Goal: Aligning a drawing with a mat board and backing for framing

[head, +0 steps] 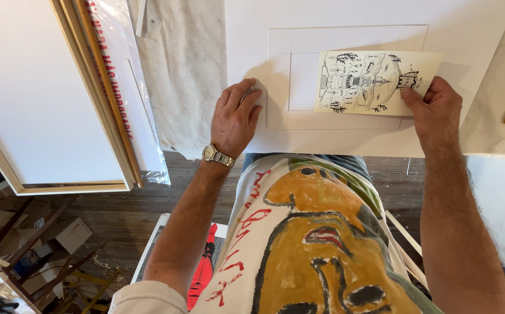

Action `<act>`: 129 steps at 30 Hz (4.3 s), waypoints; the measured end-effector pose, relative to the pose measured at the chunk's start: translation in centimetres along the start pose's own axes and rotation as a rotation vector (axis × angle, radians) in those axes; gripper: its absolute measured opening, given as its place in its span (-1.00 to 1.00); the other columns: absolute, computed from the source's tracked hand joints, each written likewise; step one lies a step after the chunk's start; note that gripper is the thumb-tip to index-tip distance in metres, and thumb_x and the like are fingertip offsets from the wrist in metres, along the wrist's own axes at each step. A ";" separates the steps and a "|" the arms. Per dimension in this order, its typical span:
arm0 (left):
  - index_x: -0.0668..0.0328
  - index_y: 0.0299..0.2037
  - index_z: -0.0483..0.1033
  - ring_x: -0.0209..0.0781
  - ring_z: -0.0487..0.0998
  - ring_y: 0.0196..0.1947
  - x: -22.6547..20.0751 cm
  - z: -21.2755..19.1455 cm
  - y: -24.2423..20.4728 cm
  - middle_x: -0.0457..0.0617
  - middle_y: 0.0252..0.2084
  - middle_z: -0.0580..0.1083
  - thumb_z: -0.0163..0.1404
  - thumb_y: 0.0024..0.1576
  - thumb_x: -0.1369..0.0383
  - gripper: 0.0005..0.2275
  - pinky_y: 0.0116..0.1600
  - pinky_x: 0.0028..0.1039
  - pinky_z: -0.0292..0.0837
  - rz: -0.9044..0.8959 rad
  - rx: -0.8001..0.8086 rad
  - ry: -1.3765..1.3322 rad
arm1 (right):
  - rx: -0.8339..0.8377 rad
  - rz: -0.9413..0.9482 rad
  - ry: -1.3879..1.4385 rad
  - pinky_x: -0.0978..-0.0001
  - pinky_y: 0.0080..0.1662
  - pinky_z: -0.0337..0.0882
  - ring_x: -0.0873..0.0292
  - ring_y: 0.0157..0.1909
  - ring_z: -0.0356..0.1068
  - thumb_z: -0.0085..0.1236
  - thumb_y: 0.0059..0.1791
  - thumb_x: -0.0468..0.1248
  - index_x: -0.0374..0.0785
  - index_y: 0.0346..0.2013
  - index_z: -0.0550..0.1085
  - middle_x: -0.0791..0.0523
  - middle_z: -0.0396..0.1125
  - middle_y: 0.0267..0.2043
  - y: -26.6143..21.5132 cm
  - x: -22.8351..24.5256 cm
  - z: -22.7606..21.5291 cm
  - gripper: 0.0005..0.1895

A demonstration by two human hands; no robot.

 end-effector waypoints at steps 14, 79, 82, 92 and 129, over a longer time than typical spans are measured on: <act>0.30 0.03 0.55 0.07 0.46 0.10 0.1 0.1 0.0 0.01 0.25 0.39 0.15 0.15 0.58 -0.76 0.20 -0.19 0.49 0.007 -0.005 0.003 | 0.006 -0.004 0.019 0.58 -0.13 0.40 0.43 -0.19 0.29 0.30 0.13 -0.25 -0.15 0.04 0.50 0.30 0.41 -0.19 0.0 0.2 0.1 -0.79; 0.22 0.33 0.39 0.11 0.18 0.50 -4.6 0.6 0.1 0.11 0.49 0.20 -0.30 0.30 -0.19 -0.34 0.53 -0.08 0.05 0.575 0.319 0.134 | -0.599 0.502 1.092 0.22 0.00 0.74 0.11 0.05 0.62 0.35 -0.03 -0.25 -0.14 -0.04 0.47 0.12 0.56 -0.03 -5.9 -6.4 0.1 -0.69; 0.19 0.41 0.29 0.08 0.09 0.54 -4.1 0.8 -1.0 0.09 0.54 0.11 0.13 0.12 -0.13 -0.25 0.56 -0.10 -0.02 0.613 0.413 0.214 | -0.586 0.484 1.095 0.25 -0.05 0.73 0.14 0.03 0.62 0.35 -0.02 -0.20 -0.11 -0.06 0.46 0.15 0.57 -0.04 -5.8 -6.5 0.1 -0.70; 0.24 0.25 0.42 0.06 0.43 0.28 -3.7 0.2 -4.5 0.12 0.25 0.44 -0.08 0.29 0.48 -0.68 0.41 -0.10 0.27 0.855 0.332 0.076 | -0.563 0.488 1.081 0.30 -0.02 0.73 0.17 0.03 0.62 0.33 -0.01 -0.15 -0.11 -0.08 0.48 0.15 0.56 -0.05 -6.2 -5.6 0.1 -0.73; 0.15 0.16 0.38 -0.17 0.56 0.09 6.3 3.1 21.3 -0.07 0.10 0.53 0.13 0.08 0.18 -0.54 0.10 -0.35 0.58 -0.786 -0.127 -0.522 | 0.093 -0.168 0.098 0.49 -0.23 0.62 0.35 -0.21 0.54 0.08 0.15 -0.18 -0.11 -0.02 0.39 0.21 0.48 -0.11 16.0 19.0 3.5 -0.85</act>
Point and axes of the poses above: each hand's wrist, its own y-axis towards the middle knuckle, its own z-axis out of the palm, x = y × z, the point moved 7 cm from there along y, towards the middle knuckle
